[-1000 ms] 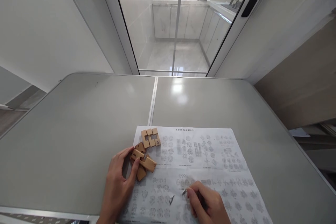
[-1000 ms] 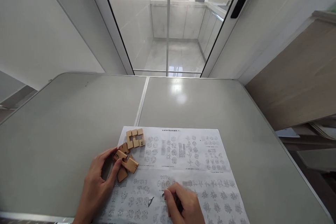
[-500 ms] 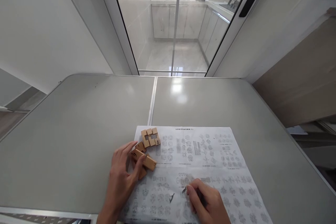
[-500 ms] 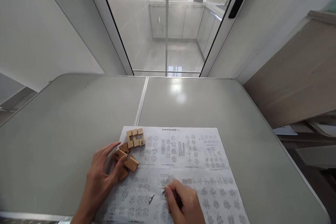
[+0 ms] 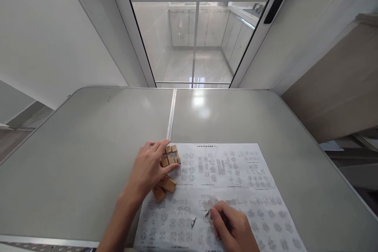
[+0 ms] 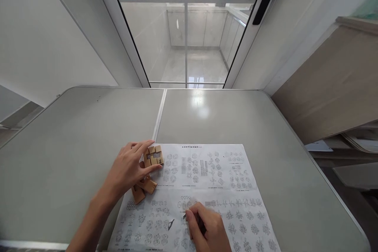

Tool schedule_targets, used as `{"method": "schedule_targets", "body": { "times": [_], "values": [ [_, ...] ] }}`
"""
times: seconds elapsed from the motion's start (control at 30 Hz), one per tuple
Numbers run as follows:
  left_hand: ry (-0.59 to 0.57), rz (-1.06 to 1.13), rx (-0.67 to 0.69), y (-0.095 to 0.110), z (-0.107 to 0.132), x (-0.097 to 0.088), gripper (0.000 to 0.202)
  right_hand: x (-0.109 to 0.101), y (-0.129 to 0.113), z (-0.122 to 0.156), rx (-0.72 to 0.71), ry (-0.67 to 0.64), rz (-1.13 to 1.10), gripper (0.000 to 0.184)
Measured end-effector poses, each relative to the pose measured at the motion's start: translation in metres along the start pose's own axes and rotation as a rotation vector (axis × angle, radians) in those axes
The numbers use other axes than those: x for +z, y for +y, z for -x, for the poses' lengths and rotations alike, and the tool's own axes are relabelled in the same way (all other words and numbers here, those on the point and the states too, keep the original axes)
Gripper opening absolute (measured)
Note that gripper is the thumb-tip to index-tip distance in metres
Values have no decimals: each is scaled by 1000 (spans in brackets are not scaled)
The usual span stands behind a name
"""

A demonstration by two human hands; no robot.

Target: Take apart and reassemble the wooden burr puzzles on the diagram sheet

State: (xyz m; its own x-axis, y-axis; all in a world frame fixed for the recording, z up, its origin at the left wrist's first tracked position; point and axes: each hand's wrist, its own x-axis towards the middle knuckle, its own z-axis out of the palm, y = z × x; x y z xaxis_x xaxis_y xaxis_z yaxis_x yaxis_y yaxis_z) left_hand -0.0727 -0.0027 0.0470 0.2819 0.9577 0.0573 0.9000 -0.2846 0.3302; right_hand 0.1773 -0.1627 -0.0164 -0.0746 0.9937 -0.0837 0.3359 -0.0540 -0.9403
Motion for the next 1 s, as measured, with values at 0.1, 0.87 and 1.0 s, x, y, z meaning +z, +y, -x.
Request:
{"method": "schedule_targets", "body": {
  "times": [0.1,0.87,1.0],
  "values": [
    [-24,-4,21,1,-6,-3,60,-1,0,0,5,-11,-1,45],
    [-169,92,137,21,-22,6,42,-1,-1,-2,8,0,-28,47],
    [-197,118,214,42,-23,14,41,-1,-3,-3,-7,9,-39,47]
  ]
}}
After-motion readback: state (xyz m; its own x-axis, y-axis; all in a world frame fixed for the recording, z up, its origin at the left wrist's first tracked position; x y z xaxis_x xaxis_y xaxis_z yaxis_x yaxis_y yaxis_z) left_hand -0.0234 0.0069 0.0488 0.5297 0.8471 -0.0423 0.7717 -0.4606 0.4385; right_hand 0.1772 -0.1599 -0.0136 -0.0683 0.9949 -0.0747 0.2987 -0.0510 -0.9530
